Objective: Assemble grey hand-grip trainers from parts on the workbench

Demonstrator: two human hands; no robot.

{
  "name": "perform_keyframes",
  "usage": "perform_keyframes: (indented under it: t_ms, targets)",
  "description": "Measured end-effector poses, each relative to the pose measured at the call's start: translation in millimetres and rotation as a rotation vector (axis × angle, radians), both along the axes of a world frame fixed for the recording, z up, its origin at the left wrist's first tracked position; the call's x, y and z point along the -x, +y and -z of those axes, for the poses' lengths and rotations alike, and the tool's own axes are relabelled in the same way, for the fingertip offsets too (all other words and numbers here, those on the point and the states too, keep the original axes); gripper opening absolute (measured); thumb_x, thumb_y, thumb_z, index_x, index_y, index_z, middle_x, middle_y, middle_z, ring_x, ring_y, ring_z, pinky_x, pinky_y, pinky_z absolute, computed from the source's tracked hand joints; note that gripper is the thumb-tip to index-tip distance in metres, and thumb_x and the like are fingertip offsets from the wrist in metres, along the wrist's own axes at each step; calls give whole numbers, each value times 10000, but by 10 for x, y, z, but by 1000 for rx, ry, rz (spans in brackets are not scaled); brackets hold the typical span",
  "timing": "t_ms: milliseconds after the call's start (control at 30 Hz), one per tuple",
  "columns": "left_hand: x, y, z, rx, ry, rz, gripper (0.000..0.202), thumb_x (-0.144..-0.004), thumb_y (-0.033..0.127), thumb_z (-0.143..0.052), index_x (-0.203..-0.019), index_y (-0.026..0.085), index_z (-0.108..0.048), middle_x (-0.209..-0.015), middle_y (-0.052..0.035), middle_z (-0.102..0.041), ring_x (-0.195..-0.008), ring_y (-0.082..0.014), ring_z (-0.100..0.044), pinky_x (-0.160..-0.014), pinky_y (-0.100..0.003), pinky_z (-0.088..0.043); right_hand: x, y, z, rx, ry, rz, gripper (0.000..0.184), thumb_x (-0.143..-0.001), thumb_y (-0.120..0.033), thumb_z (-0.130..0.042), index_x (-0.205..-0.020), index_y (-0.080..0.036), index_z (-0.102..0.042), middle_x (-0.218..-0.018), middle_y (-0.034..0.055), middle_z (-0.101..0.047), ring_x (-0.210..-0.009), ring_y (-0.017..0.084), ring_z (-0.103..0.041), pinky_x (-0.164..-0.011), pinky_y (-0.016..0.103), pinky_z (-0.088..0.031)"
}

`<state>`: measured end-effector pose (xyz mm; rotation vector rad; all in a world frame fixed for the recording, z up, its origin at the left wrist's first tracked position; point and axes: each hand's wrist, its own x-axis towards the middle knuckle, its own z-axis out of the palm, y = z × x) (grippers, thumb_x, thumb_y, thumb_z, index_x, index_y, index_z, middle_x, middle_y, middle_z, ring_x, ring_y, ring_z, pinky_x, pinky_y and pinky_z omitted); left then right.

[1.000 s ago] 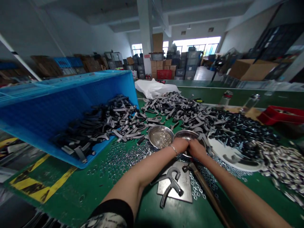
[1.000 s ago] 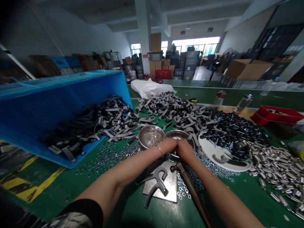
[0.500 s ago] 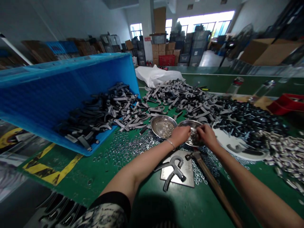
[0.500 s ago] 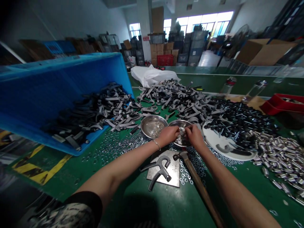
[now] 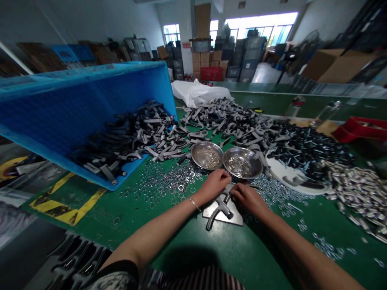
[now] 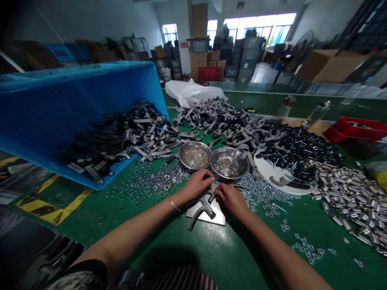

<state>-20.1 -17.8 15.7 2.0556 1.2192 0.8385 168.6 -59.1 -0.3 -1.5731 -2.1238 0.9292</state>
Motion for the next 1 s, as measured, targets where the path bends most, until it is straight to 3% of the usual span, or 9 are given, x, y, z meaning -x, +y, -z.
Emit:
perform_keyframes:
  t_ms: [167,333,433,533,600,667,767,900,1000]
  targets:
    - [372,-453,192,142,-77,-120,101,-884,224,-603,-802,169,-626,-868,-30,-637,-893,-188,-596,-824,-294,-460,36,4,-10,-87,-215,-33,237,-981,-344,-447,-865,-203,-598,-763,58,-724,-655,198,-669,-588,271,-418]
    - [404,-610,186,106,19,-115,60,-874,173,-601,-818,177,-623,-916,-31,-639,-961,-200,-579,-914,-337,-435,146,-68,-48,-209,-413,-116,167,-959,-192,-466,-902,-167,-621,-911,156,-730,-836,272,-694,-682,316,-436]
    - [375,-628,171,69,85,-110,54,-877,165,-592,-834,177,-622,-941,-34,-638,-978,-204,-573,-934,-354,-421,71,-117,-86,-243,-461,-142,136,-974,-257,-492,-1014,-192,-605,-1012,126,-726,-916,267,-688,-711,310,-462]
    - [374,-640,185,61,117,-89,56,-887,177,-587,-841,179,-620,-951,-35,-636,-974,-204,-571,-924,-356,-422,-158,-223,-122,-291,-589,-18,233,-964,-356,-527,-1111,-177,-553,-1115,174,-681,-998,321,-657,-687,342,-475]
    - [374,-652,197,43,124,-76,53,-896,186,-584,-857,181,-619,-966,-35,-638,-983,-203,-568,-925,-354,-418,-338,-310,-117,-265,-727,66,255,-947,-417,-545,-1003,-169,-558,-1013,193,-678,-939,352,-653,-646,363,-464]
    - [363,-663,197,21,143,-69,58,-910,194,-576,-868,179,-612,-970,-34,-638,-988,-202,-567,-924,-351,-416,-489,-381,-91,-183,-785,96,265,-949,-453,-521,-873,-199,-534,-871,157,-667,-823,332,-653,-606,358,-444]
    - [333,-659,163,-30,243,-28,78,-935,201,-551,-883,173,-602,-969,-48,-631,-986,-212,-567,-913,-356,-419,-604,-452,-76,-165,-587,123,244,-969,-436,-451,-846,-227,-475,-834,112,-644,-762,275,-635,-627,343,-446]
    - [315,-613,76,-216,490,183,155,-978,177,-465,-939,145,-611,-994,-94,-620,-979,-240,-566,-922,-395,-418,-526,-547,-192,-180,-197,122,241,-984,-434,-396,-1066,-215,-455,-893,93,-662,-738,239,-638,-675,334,-475]
    - [324,-622,21,-292,593,263,216,-993,164,-413,-930,139,-618,-961,-94,-619,-948,-242,-576,-928,-411,-424,-371,-611,-312,-117,-145,113,270,-999,-422,-371,-1148,-226,-481,-982,118,-702,-791,256,-675,-703,343,-485]
